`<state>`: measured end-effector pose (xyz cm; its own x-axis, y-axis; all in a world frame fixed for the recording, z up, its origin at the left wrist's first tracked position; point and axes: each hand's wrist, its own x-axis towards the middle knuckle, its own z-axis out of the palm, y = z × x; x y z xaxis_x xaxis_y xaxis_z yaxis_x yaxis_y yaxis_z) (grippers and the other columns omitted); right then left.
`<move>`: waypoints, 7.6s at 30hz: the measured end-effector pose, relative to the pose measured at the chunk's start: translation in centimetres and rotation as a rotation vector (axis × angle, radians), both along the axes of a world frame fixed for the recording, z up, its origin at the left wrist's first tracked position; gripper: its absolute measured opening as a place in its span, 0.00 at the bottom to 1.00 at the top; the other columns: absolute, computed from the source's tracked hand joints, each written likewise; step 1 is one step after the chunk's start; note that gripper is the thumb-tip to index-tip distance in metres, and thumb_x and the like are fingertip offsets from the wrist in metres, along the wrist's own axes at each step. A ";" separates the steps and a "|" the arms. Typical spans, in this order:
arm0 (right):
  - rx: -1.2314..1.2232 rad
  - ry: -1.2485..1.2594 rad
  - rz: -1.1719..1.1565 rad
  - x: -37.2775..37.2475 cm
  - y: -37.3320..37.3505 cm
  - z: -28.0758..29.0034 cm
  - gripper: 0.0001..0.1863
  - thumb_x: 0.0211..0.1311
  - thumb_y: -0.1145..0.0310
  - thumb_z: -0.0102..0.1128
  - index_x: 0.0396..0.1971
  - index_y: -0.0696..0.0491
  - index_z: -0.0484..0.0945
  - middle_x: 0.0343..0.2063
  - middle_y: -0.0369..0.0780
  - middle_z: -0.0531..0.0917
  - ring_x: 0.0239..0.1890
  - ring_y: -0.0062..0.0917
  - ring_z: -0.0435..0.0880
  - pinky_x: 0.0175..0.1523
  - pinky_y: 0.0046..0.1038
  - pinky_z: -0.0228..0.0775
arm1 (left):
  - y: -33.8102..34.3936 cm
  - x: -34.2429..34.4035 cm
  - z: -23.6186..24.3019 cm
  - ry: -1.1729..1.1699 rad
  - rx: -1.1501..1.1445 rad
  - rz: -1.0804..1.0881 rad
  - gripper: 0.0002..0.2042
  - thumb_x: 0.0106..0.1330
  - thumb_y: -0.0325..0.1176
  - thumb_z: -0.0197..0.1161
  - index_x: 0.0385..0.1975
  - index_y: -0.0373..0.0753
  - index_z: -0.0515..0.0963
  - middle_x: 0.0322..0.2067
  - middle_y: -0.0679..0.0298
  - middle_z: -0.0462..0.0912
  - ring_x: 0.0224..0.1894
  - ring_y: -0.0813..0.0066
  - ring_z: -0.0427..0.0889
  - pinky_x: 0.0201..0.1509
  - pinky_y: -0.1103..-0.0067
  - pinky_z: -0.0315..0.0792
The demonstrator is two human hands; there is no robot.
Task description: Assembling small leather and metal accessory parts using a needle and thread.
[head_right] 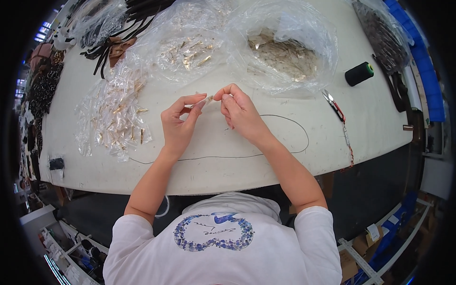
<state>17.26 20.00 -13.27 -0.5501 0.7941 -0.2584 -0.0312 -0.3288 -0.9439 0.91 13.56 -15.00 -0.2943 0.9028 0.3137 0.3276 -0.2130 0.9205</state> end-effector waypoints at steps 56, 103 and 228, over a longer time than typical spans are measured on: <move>-0.062 0.053 -0.022 0.0 0.1 -1.5 0.07 0.69 0.66 0.58 0.32 0.52 0.76 0.19 0.27 0.76 0.15 0.06 0.63 0.19 0.14 0.52 | -0.9 1.6 0.0 0.116 -0.047 -0.065 0.16 0.62 0.17 0.60 0.51 0.34 0.79 0.42 0.57 0.86 0.43 0.73 0.86 0.48 0.80 0.79; 0.301 -0.236 -0.038 -1.4 -1.5 -0.9 0.03 0.64 0.72 0.59 0.32 0.55 0.79 0.15 0.23 0.56 0.20 0.07 0.53 0.25 0.17 0.45 | -1.6 -0.3 0.3 0.240 -0.058 0.022 0.10 0.58 0.22 0.64 0.39 0.37 0.83 0.31 0.59 0.87 0.32 0.72 0.88 0.31 0.81 0.79; -0.120 0.033 0.151 -0.4 -0.1 0.1 0.10 0.70 0.65 0.55 0.35 0.56 0.80 0.19 0.28 0.74 0.14 0.07 0.56 0.19 0.15 0.52 | -0.3 -2.5 2.0 -0.639 -0.429 -0.269 0.09 0.71 0.34 0.58 0.41 0.35 0.78 0.45 0.60 0.82 0.42 0.79 0.82 0.43 0.82 0.75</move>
<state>16.89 19.86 -13.18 -0.6704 0.6664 -0.3265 -0.0032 -0.4425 -0.8968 -1.60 13.22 -12.99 -0.0557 0.9714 -0.2307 -0.3002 0.2041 0.9318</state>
